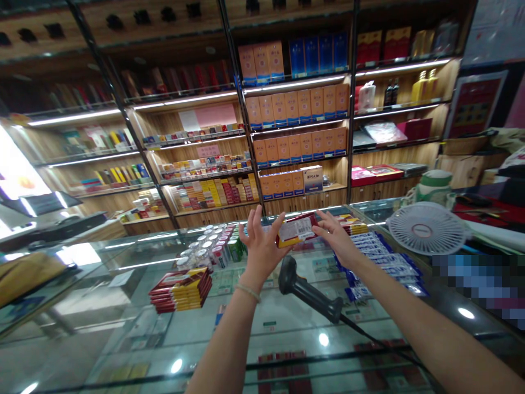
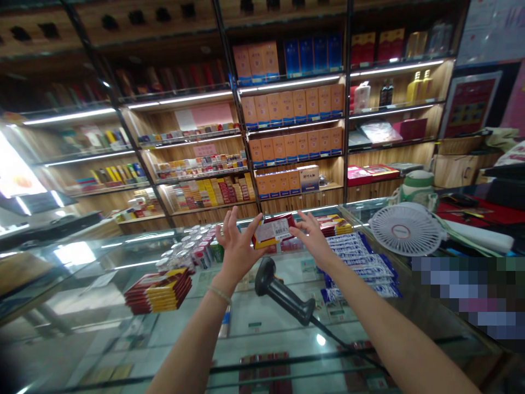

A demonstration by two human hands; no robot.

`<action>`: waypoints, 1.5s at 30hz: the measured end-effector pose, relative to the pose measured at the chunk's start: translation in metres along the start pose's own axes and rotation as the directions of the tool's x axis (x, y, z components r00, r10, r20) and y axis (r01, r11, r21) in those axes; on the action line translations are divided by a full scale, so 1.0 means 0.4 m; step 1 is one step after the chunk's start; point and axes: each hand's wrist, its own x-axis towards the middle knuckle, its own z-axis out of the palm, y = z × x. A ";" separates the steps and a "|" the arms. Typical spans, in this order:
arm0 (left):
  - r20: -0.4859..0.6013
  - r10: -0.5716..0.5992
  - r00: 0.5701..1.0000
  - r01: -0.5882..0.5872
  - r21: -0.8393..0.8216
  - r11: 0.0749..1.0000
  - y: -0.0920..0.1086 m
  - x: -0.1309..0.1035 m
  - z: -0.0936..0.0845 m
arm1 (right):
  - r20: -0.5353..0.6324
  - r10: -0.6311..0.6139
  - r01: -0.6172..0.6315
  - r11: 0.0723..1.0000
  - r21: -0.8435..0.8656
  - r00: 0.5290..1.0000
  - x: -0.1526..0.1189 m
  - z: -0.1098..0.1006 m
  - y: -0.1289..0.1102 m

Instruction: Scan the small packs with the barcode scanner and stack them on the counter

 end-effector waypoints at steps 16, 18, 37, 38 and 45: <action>-0.001 0.078 0.997 -0.079 -0.012 0.997 -0.032 0.004 -0.012 | 0.055 -0.078 0.088 0.973 -0.214 0.995 0.003 -0.002 -0.014; -0.003 0.065 0.998 -0.065 -0.018 0.998 -0.039 0.004 -0.012 | 0.077 -0.103 0.120 0.957 -0.265 0.992 0.007 -0.003 -0.022; -0.032 0.113 0.993 -0.116 -0.104 0.988 -0.074 -0.013 0.018 | 0.020 -0.145 0.135 0.846 -0.516 0.989 -0.024 0.006 -0.021; -0.045 0.114 0.992 -0.118 -0.107 0.987 -0.075 -0.013 0.019 | 0.006 -0.157 0.134 0.824 -0.551 0.988 -0.029 0.009 -0.022; -0.141 0.045 0.989 -0.058 -0.092 0.994 -0.091 -0.017 0.028 | 0.046 -0.162 0.125 0.520 -0.845 0.986 -0.135 0.052 -0.052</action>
